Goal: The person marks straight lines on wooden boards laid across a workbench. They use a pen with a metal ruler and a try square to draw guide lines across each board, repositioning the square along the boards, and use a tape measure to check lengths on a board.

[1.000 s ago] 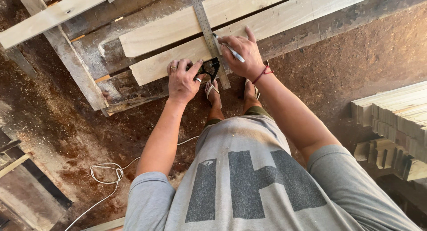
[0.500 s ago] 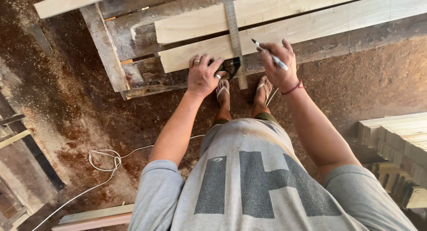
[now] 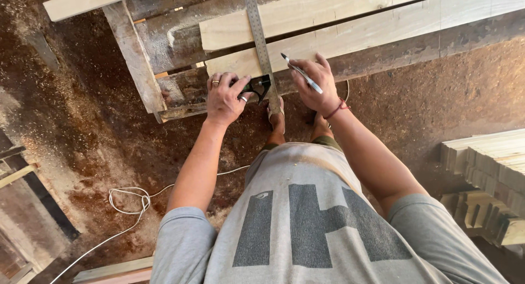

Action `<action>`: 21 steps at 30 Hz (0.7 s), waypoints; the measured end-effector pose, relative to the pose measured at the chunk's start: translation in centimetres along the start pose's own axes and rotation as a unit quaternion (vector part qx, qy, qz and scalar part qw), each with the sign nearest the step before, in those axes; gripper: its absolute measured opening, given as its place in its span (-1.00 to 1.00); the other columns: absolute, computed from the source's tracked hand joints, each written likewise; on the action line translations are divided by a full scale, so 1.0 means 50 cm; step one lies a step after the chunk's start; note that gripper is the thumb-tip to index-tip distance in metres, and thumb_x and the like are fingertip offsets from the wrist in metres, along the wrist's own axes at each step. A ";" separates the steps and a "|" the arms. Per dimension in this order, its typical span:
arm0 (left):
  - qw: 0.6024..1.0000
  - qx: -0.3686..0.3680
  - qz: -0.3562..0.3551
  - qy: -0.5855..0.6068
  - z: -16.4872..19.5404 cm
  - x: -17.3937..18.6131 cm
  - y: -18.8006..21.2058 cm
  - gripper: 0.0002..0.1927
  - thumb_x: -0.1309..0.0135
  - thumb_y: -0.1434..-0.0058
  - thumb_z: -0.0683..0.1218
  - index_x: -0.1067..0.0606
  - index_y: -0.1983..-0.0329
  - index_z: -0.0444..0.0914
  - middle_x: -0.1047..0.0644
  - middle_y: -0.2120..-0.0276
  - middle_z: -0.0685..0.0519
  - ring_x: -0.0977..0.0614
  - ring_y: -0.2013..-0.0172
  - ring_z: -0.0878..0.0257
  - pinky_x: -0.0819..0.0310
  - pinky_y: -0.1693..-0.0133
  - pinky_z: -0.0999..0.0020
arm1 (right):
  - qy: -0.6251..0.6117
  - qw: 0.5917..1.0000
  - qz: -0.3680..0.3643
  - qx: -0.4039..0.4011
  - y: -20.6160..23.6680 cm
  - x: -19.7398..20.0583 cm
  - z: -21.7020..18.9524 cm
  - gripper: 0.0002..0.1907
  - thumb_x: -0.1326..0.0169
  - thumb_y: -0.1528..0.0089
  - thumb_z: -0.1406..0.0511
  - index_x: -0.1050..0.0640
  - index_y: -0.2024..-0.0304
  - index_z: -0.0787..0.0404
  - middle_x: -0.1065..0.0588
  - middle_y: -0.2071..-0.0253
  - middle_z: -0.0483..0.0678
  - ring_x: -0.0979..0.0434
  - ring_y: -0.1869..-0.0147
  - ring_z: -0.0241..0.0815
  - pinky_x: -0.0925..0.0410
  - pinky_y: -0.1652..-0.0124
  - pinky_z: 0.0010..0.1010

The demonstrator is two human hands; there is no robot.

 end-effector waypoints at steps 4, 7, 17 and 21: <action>1.000 0.000 -0.011 -0.003 -0.003 -0.007 0.001 -0.50 -0.43 -0.04 0.10 -0.65 -0.08 -0.01 -0.50 0.13 0.07 -0.47 0.02 0.08 -0.23 -0.21 0.09 | 0.010 1.000 -0.006 0.008 -0.022 -0.018 -0.008 -0.75 -0.05 -0.42 0.27 -0.54 -0.14 0.12 -0.64 0.02 -0.09 -0.63 -0.06 -0.09 -0.08 -0.40 0.04; 1.000 -0.005 -0.006 -0.010 -0.005 -0.010 0.001 -0.51 -0.43 -0.05 0.11 -0.65 -0.08 0.00 -0.50 0.14 0.08 -0.47 0.03 0.08 -0.24 -0.20 0.09 | 0.011 1.000 0.000 0.005 -0.034 -0.023 -0.009 -0.75 -0.07 -0.41 0.27 -0.54 -0.13 0.12 -0.64 0.04 -0.09 -0.64 -0.05 -0.10 -0.08 -0.40 0.07; 1.000 -0.008 0.000 -0.007 -0.001 -0.009 -0.003 -0.51 -0.44 -0.04 0.10 -0.65 -0.08 0.01 -0.49 0.14 0.08 -0.47 0.03 0.08 -0.24 -0.20 0.05 | 0.032 0.999 -0.005 0.000 -0.065 -0.041 -0.011 -0.75 -0.08 -0.41 0.27 -0.54 -0.14 0.10 -0.64 0.07 -0.07 -0.64 -0.02 -0.09 -0.09 -0.40 0.06; 1.000 -0.011 -0.005 -0.020 0.002 -0.006 -0.003 -0.51 -0.43 -0.06 0.08 -0.64 -0.09 -0.01 -0.49 0.13 0.05 -0.47 0.01 0.06 -0.24 -0.19 0.06 | 0.035 0.999 -0.006 0.011 -0.080 -0.048 -0.017 -0.75 -0.06 -0.42 0.27 -0.53 -0.15 0.09 -0.64 0.03 -0.08 -0.63 -0.06 -0.08 -0.06 -0.39 0.08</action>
Point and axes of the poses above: each hand's wrist, its own y-axis away from the middle knuckle, its own x-axis out of the back of the hand, z = x × y, the point moved 8 cm from there along -y, towards the middle knuckle
